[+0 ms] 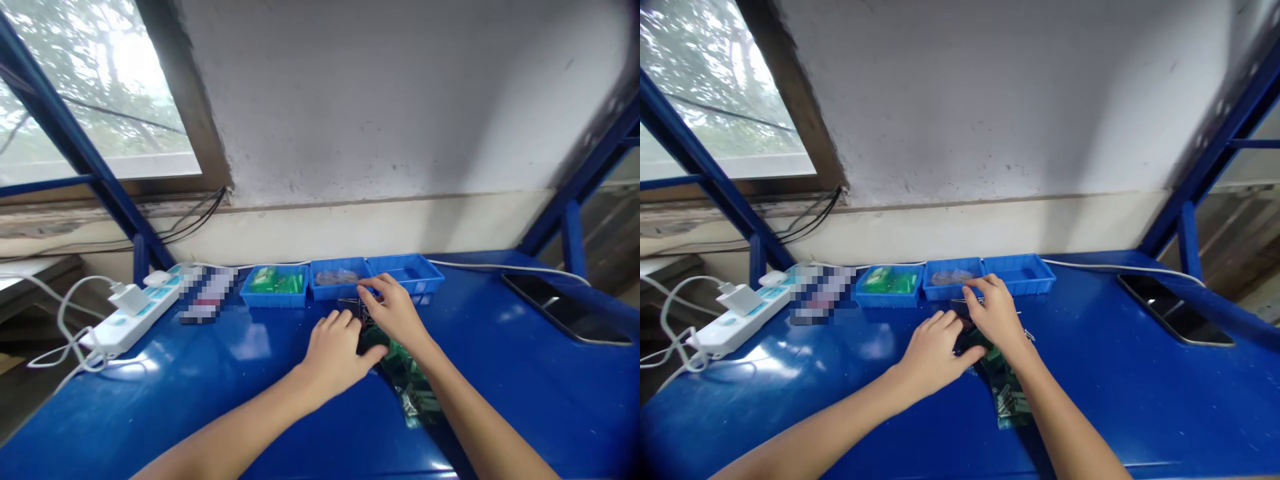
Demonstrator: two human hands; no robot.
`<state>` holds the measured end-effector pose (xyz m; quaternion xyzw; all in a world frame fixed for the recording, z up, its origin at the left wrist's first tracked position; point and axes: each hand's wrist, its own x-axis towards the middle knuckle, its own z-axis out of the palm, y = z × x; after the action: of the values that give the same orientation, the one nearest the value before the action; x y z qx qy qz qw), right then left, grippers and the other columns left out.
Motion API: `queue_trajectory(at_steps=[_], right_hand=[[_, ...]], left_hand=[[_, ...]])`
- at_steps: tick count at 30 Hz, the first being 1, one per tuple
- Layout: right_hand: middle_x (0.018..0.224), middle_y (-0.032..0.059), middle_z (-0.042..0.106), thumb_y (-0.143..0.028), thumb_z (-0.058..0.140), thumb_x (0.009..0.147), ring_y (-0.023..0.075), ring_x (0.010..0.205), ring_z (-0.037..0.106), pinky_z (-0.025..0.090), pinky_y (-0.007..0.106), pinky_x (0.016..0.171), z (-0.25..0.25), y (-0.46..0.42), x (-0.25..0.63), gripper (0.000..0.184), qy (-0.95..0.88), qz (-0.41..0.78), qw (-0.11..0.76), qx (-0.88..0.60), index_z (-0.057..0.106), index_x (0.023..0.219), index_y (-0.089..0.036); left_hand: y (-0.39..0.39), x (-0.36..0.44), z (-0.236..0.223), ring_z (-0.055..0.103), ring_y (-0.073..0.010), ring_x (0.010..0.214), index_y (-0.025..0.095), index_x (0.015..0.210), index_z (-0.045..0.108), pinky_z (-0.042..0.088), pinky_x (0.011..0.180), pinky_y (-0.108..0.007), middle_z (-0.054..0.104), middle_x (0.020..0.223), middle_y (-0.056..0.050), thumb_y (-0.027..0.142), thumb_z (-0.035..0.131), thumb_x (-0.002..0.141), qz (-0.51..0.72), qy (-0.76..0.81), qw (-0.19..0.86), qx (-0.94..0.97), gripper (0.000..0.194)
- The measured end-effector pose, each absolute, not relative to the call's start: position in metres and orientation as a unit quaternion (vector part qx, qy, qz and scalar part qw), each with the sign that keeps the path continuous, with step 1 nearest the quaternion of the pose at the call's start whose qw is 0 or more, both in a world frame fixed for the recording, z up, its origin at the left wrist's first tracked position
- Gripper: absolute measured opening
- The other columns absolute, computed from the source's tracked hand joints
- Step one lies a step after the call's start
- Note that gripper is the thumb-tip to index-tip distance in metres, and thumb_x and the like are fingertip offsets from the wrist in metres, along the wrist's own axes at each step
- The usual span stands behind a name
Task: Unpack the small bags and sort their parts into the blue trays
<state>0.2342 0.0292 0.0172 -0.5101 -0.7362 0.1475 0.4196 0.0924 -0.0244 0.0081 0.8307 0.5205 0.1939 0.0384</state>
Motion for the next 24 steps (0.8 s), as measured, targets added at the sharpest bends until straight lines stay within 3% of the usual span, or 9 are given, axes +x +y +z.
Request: queue_trajectory(at_steps=[4, 6, 9, 12, 14, 16, 19, 24], right_hand=[[0.092, 0.0078, 0.061, -0.034, 0.045, 0.086, 0.0230, 0.091, 0.057, 0.046, 0.034, 0.074, 0.008, 0.032, 0.231, 0.026, -0.736, 0.146, 0.414, -0.516, 0.066, 0.092, -0.020], [0.090, 0.0074, 0.063, -0.033, 0.045, 0.087, 0.0228, 0.092, 0.057, 0.046, 0.033, 0.072, 0.007, 0.032, 0.227, 0.025, -0.745, 0.145, 0.410, -0.506, 0.066, 0.092, -0.020], [0.082, 0.0062, 0.065, -0.034, 0.043, 0.088, 0.0217, 0.084, 0.060, 0.045, 0.032, 0.069, 0.012, 0.029, 0.225, 0.027, -0.759, 0.149, 0.378, -0.510, 0.066, 0.093, -0.020], [0.074, 0.0044, 0.066, -0.040, 0.043, 0.087, 0.0211, 0.070, 0.062, 0.044, 0.033, 0.064, 0.020, 0.026, 0.240, 0.032, -0.771, 0.170, 0.290, -0.542, 0.063, 0.104, -0.022], [0.082, 0.0058, 0.067, -0.044, 0.053, 0.081, 0.0239, 0.075, 0.063, 0.045, 0.034, 0.065, 0.020, 0.025, 0.260, 0.037, -0.791, 0.185, 0.214, -0.542, 0.061, 0.111, -0.025], [0.104, 0.0088, 0.064, -0.038, 0.064, 0.072, 0.0270, 0.094, 0.060, 0.046, 0.037, 0.076, 0.014, 0.026, 0.280, 0.046, -0.818, 0.195, 0.175, -0.513, 0.059, 0.116, -0.025], [0.108, 0.0082, 0.060, -0.028, 0.066, 0.070, 0.0271, 0.102, 0.055, 0.045, 0.038, 0.083, 0.001, 0.027, 0.292, 0.034, -0.838, 0.195, 0.160, -0.484, 0.064, 0.104, -0.027], [0.088, 0.0061, 0.057, -0.015, 0.056, 0.075, 0.0222, 0.088, 0.054, 0.045, 0.037, 0.078, -0.006, 0.025, 0.272, 0.008, -0.847, 0.181, 0.168, -0.470, 0.061, 0.077, -0.021]], left_hand=[[-0.002, 0.094, -0.005, 0.055, -0.0242, 0.084, 0.019, 0.075, 0.062, 0.044, 0.073, -0.035, 0.065, 0.081, -0.007, 0.026, 0.058, 0.077, 0.203, 0.516, 0.116, 0.824, 0.008], [0.009, 0.082, -0.003, 0.056, -0.0218, 0.079, 0.019, 0.072, 0.060, 0.043, 0.072, -0.033, 0.065, 0.078, -0.005, 0.020, 0.053, 0.079, 0.243, 0.524, 0.128, 0.806, 0.010], [0.011, 0.062, 0.001, 0.058, -0.0188, 0.072, 0.020, 0.075, 0.059, 0.041, 0.065, -0.029, 0.064, 0.073, -0.002, 0.026, 0.048, 0.084, 0.293, 0.546, 0.153, 0.770, 0.016], [-0.004, 0.054, 0.000, 0.058, -0.0171, 0.065, 0.021, 0.074, 0.059, 0.039, 0.059, -0.027, 0.064, 0.070, -0.001, 0.038, 0.044, 0.087, 0.303, 0.562, 0.184, 0.748, 0.026], [-0.014, 0.056, -0.003, 0.059, -0.0171, 0.066, 0.021, 0.073, 0.060, 0.038, 0.059, -0.026, 0.064, 0.070, -0.001, 0.041, 0.045, 0.087, 0.291, 0.558, 0.191, 0.754, 0.028], [-0.019, 0.061, -0.006, 0.059, -0.0171, 0.069, 0.023, 0.075, 0.062, 0.038, 0.059, -0.026, 0.065, 0.073, -0.001, 0.040, 0.047, 0.086, 0.283, 0.550, 0.185, 0.763, 0.025], [-0.018, 0.064, -0.009, 0.059, -0.0169, 0.068, 0.024, 0.078, 0.062, 0.038, 0.057, -0.026, 0.065, 0.074, 0.000, 0.037, 0.047, 0.086, 0.270, 0.548, 0.185, 0.770, 0.021], [-0.013, 0.057, -0.010, 0.058, -0.0159, 0.066, 0.023, 0.080, 0.061, 0.038, 0.057, -0.025, 0.064, 0.073, 0.000, 0.034, 0.045, 0.087, 0.264, 0.538, 0.208, 0.773, 0.021]])
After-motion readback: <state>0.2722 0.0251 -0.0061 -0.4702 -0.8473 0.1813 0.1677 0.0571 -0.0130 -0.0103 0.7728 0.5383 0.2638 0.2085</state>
